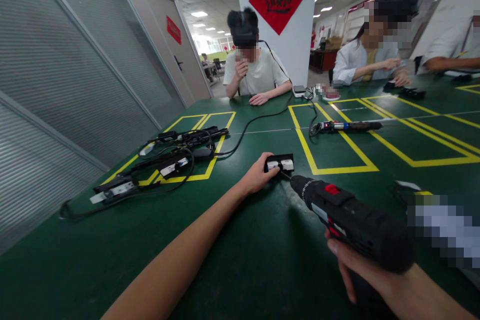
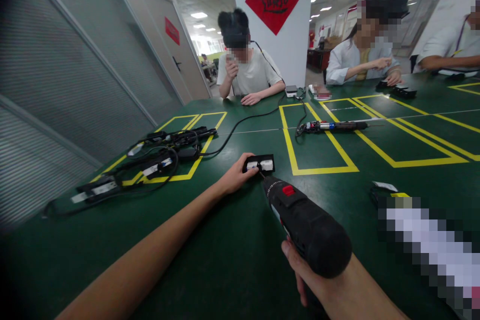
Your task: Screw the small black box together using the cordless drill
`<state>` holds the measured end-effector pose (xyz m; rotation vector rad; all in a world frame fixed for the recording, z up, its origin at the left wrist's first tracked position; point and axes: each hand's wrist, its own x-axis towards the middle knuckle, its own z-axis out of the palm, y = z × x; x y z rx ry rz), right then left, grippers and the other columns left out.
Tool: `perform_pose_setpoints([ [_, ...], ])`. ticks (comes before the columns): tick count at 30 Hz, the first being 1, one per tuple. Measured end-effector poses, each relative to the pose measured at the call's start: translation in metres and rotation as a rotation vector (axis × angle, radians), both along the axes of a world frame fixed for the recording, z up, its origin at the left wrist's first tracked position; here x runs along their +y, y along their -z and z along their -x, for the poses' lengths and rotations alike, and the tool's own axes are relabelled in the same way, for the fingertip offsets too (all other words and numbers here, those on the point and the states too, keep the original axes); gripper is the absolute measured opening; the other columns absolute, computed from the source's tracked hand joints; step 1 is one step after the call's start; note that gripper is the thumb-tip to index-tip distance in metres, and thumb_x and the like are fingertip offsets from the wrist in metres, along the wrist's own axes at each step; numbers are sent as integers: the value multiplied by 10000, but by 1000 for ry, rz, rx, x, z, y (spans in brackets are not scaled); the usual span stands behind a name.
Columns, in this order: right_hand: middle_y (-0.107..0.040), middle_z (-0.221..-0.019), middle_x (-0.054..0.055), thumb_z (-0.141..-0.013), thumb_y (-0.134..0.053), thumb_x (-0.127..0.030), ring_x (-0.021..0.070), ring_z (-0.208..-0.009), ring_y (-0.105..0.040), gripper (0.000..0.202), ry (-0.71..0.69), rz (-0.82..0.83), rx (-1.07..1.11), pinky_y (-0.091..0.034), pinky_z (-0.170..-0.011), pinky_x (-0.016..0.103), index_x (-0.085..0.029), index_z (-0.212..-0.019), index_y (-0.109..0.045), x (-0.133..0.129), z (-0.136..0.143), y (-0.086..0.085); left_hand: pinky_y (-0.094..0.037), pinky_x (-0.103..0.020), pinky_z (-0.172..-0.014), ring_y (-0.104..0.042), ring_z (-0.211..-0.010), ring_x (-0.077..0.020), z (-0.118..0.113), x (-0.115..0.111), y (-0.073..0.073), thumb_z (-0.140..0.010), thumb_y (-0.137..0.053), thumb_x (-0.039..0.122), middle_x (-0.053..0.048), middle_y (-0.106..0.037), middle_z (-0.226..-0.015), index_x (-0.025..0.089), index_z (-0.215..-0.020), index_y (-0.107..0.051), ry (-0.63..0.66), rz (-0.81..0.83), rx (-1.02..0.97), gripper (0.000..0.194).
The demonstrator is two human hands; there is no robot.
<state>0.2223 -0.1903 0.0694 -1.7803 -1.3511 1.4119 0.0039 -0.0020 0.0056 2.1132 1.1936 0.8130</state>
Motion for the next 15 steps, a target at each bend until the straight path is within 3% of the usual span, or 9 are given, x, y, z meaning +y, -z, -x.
perform_pose_setpoints([
  [6,-580,-432,27,-769,-527,-508,156,-462,-587,349,-1,12,-44,-495,-527,264,-204,-628,-624,-1,-3,2,-509,-431,-784,-612,-920,-217,0,-1,0,-867,-536,295,-80,-599,-1119,168,-1170,-516,10,1,-5,330],
  [12,-613,-506,56,-776,-469,-573,160,-490,-587,475,-32,19,-38,-496,-549,285,-207,-488,-565,-5,-3,-8,-508,-431,-784,-613,-918,-216,0,-1,-2,-867,-535,299,-80,-600,-1116,168,-1172,-515,2,12,1,332],
  [15,-604,-482,33,-771,-487,-557,157,-466,-582,399,-4,4,-10,-495,-545,285,-210,-636,-629,-4,-2,-7,-508,-432,-785,-612,-920,-217,0,-2,-3,-866,-536,296,-80,-600,-1118,169,-1172,-516,-4,16,5,332],
])
